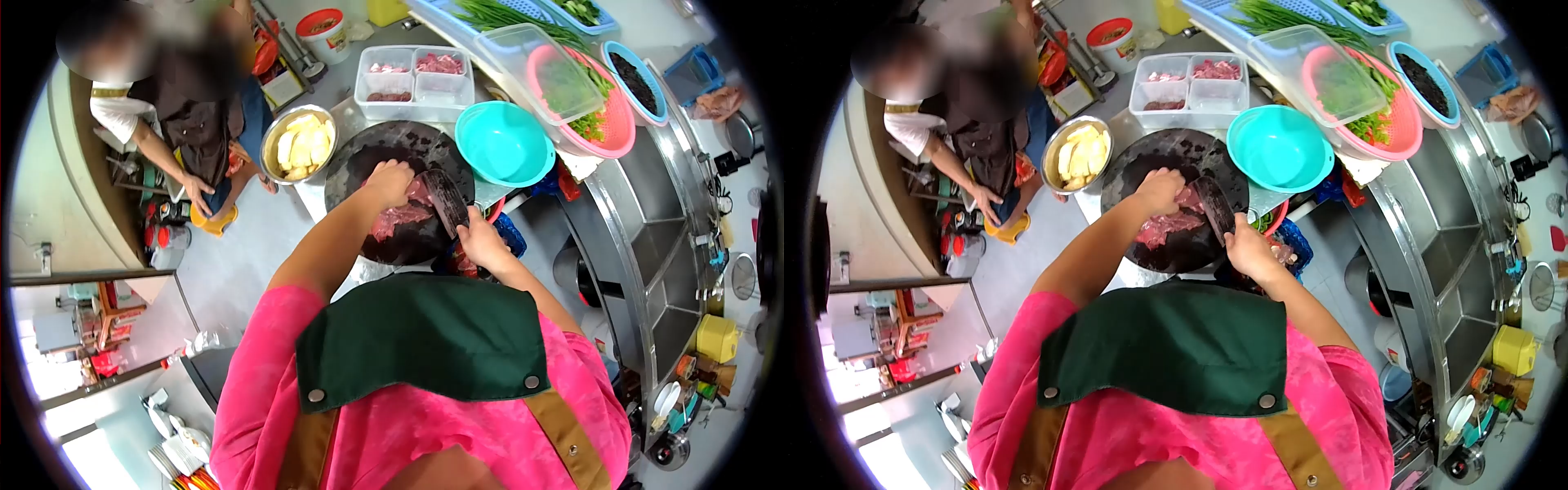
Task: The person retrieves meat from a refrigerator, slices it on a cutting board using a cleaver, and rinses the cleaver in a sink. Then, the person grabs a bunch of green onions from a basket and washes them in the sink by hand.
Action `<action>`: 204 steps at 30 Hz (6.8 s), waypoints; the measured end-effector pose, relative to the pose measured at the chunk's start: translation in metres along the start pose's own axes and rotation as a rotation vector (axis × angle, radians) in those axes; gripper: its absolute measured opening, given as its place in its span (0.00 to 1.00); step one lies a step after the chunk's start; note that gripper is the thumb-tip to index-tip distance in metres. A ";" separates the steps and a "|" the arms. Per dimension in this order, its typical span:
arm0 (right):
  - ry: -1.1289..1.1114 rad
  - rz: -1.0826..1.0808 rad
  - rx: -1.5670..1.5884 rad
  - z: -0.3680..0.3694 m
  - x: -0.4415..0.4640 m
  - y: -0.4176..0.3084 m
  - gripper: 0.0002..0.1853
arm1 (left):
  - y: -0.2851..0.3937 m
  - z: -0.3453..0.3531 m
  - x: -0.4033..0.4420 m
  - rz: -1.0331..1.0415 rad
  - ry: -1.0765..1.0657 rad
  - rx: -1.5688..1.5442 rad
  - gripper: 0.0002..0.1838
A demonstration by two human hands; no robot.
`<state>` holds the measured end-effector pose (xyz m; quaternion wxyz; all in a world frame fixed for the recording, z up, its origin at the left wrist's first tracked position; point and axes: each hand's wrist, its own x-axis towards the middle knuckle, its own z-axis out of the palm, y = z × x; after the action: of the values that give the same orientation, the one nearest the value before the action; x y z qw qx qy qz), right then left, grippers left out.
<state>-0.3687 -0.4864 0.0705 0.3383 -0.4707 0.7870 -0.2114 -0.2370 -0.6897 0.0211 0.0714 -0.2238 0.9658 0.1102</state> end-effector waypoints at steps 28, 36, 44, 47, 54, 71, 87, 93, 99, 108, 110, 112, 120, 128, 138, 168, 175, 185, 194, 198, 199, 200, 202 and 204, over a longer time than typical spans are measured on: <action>0.293 -0.141 -0.056 -0.012 0.011 0.012 0.12 | 0.020 -0.027 0.018 -0.178 0.556 -0.578 0.10; 0.400 -0.224 0.028 -0.022 0.007 0.015 0.12 | 0.010 -0.031 0.026 -0.109 0.454 -0.360 0.09; 0.138 -0.300 -0.197 0.003 0.032 0.014 0.10 | -0.002 0.013 0.003 -0.291 0.192 -0.250 0.11; 0.091 -0.338 -0.307 0.001 0.049 0.004 0.09 | 0.004 0.012 -0.001 -0.290 0.178 -0.286 0.11; -0.008 -0.281 -0.302 0.021 0.091 -0.017 0.10 | -0.007 0.017 0.001 -0.354 0.187 -0.503 0.11; 0.311 0.012 0.292 0.013 -0.026 0.084 0.12 | 0.001 -0.002 -0.029 -0.104 -0.111 -0.025 0.28; 0.356 -0.103 0.336 -0.003 -0.047 0.087 0.15 | -0.067 -0.005 -0.036 -0.566 0.302 -0.552 0.25; 0.270 -0.186 0.309 0.000 -0.041 0.075 0.15 | -0.045 0.030 -0.084 -0.508 0.059 -0.786 0.26; 0.148 -0.174 0.286 0.000 -0.024 0.051 0.16 | -0.029 0.033 -0.085 -0.402 -0.030 -0.520 0.13; 0.202 -0.200 0.237 0.010 -0.013 0.044 0.19 | 0.014 0.018 -0.092 -0.669 0.351 -1.668 0.13; 0.193 -0.270 0.264 0.010 -0.015 0.037 0.20 | 0.017 0.040 -0.101 -0.900 0.267 -1.645 0.16; 0.104 -0.251 0.248 0.008 -0.016 0.027 0.20 | 0.016 0.062 -0.113 -0.975 0.259 -1.673 0.16; -0.290 -0.417 0.162 0.023 -0.006 -0.005 0.20 | 0.014 0.073 -0.125 -1.086 0.185 -1.505 0.14; -0.350 -0.321 -0.066 0.048 -0.009 -0.029 0.12 | 0.022 0.066 -0.124 -0.891 0.079 -1.275 0.13; -0.260 -0.408 -0.207 0.084 0.031 -0.054 0.10 | 0.027 0.067 -0.133 -0.854 0.082 -1.136 0.12; -0.105 -0.498 -0.055 0.074 -0.009 -0.007 0.20 | 0.016 0.080 -0.140 -0.158 0.530 -0.299 0.14; -0.095 -0.535 -0.159 0.081 -0.006 -0.023 0.21 | 0.011 0.094 -0.136 -0.142 0.570 -0.271 0.16; -0.180 -0.473 -0.285 0.106 0.032 -0.060 0.21 | 0.009 0.095 -0.137 -0.092 0.645 -0.325 0.18; -0.176 -0.457 -0.128 0.068 0.003 0.004 0.21 | 0.019 0.089 -0.146 -0.168 0.619 -0.338 0.16; -0.118 -0.530 -0.065 0.069 -0.005 0.000 0.19 | 0.016 0.095 -0.144 -0.133 0.597 -0.357 0.17; -0.138 -0.583 -0.070 0.072 -0.006 -0.004 0.19 | 0.015 0.096 -0.144 -0.141 0.570 -0.391 0.18; -0.133 -0.583 -0.077 0.073 -0.006 -0.007 0.19 | 0.014 0.097 -0.144 -0.141 0.571 -0.388 0.18; -0.132 -0.566 -0.093 0.074 -0.004 -0.009 0.19 | 0.015 0.097 -0.142 -0.128 0.608 -0.350 0.18; -0.137 -0.544 -0.110 0.075 -0.003 -0.011 0.19 | 0.014 0.095 -0.142 -0.136 0.595 -0.372 0.18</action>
<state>-0.3066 -0.4905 0.0279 0.2952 -0.6954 0.6175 -0.2190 -0.1085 -0.5948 -0.0417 -0.2476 -0.3191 0.8905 0.2092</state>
